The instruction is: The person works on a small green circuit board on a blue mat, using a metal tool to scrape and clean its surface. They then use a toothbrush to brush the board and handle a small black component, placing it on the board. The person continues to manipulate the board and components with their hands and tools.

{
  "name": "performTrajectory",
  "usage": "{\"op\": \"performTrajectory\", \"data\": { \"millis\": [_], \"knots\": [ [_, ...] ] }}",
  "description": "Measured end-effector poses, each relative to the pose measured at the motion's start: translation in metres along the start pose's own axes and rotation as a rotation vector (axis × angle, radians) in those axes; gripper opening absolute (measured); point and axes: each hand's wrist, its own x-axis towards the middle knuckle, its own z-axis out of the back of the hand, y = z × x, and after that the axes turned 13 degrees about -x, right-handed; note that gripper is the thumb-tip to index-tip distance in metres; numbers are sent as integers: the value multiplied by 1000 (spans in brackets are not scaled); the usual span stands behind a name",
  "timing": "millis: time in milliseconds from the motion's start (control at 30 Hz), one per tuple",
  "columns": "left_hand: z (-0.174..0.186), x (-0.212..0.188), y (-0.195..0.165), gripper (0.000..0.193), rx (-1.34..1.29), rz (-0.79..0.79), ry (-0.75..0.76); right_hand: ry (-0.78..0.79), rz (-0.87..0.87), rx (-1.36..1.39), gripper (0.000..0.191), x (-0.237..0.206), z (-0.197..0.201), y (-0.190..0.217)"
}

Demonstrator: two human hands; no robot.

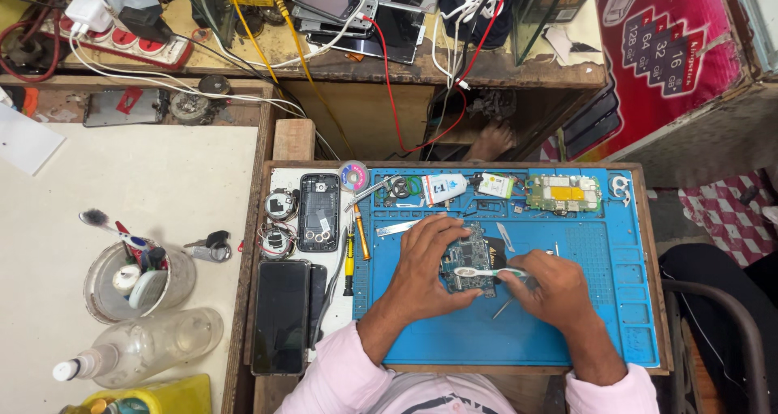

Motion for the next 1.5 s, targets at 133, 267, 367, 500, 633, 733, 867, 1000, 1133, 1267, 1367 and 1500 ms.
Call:
{"op": "performTrajectory", "data": {
  "millis": [133,267,367,500,633,733,867,1000,1133,1267,1367,1500],
  "knots": [
    [0,1,2,90,-17,15,19,9,14,-19,22,0,3,-2],
    [2,0,1,89,-44,54,39,-21,-174,-62,21,0,4,-2],
    [2,2,1,89,-37,38,36,14,-50,-3,22,1,5,0],
    [4,3,1,89,-25,10,22,-55,-14,-22,26,3,7,4],
    [4,1,4,90,-28,14,10,-72,-5,-90,26,0,7,1],
    [4,0,9,90,-20,27,16,-50,0,-142,27,-7,2,-4],
    [5,-2,11,90,-41,2,-27,-123,-203,-197,25,-17,1,-20],
    [3,-1,11,90,6,12,-67,-181,-221,-199,22,-22,-1,-32],
    [2,-1,13,89,15,28,-87,-176,-227,-179,21,-24,-5,-38],
    [3,-4,14,89,11,30,-60,-176,-225,-191,17,-27,-7,-43],
    [2,-4,14,90,7,24,-53,-169,-237,-202,18,-28,-8,-46],
    [3,-5,13,90,-5,33,-46,-151,-235,-215,19,-25,-6,-46]
  ]
}}
